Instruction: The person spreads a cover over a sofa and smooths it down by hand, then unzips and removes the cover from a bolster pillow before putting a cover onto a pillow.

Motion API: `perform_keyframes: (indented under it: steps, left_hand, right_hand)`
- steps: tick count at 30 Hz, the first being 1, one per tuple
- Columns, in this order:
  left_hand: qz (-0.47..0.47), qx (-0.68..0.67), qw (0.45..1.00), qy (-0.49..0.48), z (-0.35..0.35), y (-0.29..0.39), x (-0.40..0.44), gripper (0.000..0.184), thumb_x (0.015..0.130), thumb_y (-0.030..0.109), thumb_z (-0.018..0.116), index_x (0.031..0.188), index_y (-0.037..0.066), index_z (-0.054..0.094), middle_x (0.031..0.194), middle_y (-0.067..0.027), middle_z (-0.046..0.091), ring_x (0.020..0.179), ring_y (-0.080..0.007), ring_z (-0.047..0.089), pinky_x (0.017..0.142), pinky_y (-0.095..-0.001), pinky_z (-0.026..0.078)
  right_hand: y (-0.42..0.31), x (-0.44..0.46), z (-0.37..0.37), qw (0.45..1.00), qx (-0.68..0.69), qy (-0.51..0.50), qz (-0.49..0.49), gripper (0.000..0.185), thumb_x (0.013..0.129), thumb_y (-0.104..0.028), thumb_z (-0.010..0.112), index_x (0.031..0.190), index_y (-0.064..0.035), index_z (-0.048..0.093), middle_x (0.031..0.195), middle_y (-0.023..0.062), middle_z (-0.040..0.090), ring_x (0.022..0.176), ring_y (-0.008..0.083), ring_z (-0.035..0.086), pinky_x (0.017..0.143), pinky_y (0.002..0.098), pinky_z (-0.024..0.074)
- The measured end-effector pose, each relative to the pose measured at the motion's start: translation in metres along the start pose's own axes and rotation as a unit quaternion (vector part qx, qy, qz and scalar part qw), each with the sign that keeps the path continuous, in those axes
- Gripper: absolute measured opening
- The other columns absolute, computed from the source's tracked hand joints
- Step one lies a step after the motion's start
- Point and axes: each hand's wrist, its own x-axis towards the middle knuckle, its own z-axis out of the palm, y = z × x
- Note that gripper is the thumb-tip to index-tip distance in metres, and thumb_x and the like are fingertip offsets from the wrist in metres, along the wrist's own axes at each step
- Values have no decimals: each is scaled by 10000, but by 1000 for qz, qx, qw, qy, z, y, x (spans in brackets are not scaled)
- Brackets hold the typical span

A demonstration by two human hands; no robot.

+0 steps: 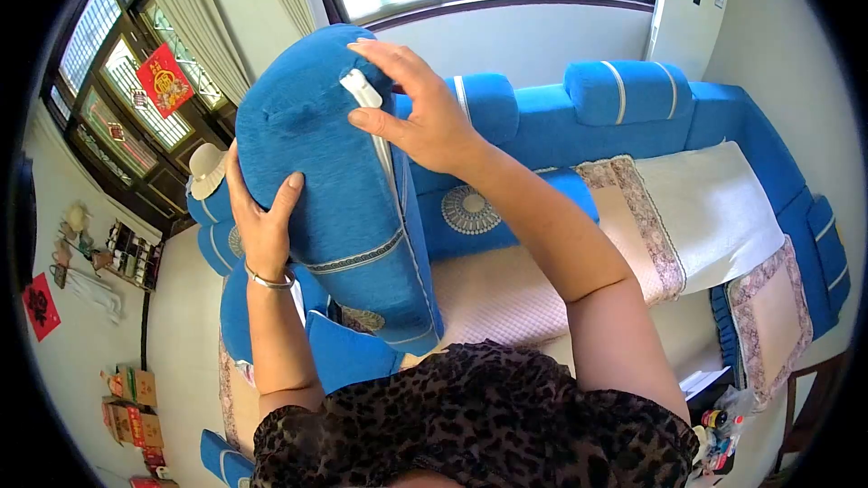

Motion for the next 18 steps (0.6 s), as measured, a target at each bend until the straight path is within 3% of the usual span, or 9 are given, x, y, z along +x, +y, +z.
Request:
perform_keyframes:
  steps: [3,4,6,9,13,18]
  left_hand:
    - [166,145,974,53,-5,28,20,883,680,322,773,1377,-4,340,1406,-233,329,1317,-380,319,1086,-442,267]
    - [221,165,958,78,-3,44,31,800,707,313,756,1349,1,395,1360,-214,412,1264,-376,394,1051,-432,315]
    - [213,181,960,-30,-11,52,58,593,737,288,734,1236,32,541,1216,-176,544,1144,-345,515,969,-402,396]
    - [136,202,965,-98,-17,56,84,358,771,287,693,1042,57,652,1026,-117,613,967,-304,601,855,-371,459]
    - [184,247,945,-111,-10,48,95,287,797,257,632,1018,76,659,997,-95,610,932,-299,602,839,-370,466]
    - [193,276,933,-130,9,50,97,274,806,183,560,1047,125,677,1034,-80,596,1004,-271,573,873,-369,463]
  right_hand:
    - [-10,8,7,998,-50,11,-26,539,842,-144,662,1343,-97,472,1332,106,488,1211,225,490,967,347,432]
    - [-11,11,11,996,-68,22,-45,529,831,-175,673,1320,-91,490,1311,120,505,1196,259,500,969,369,433]
    - [-12,16,21,991,-100,41,-82,518,809,-237,696,1273,-78,526,1269,148,540,1166,328,519,971,411,435]
    - [-17,22,24,975,-159,91,-128,430,763,-208,724,1158,-97,593,1107,83,609,1009,286,592,812,382,506]
    - [-8,27,26,958,-192,128,-170,267,748,-174,722,998,-109,657,894,27,607,820,226,615,647,333,515]
    - [6,29,27,943,-219,162,-194,156,763,-143,701,911,-113,664,781,17,560,718,201,597,587,311,499]
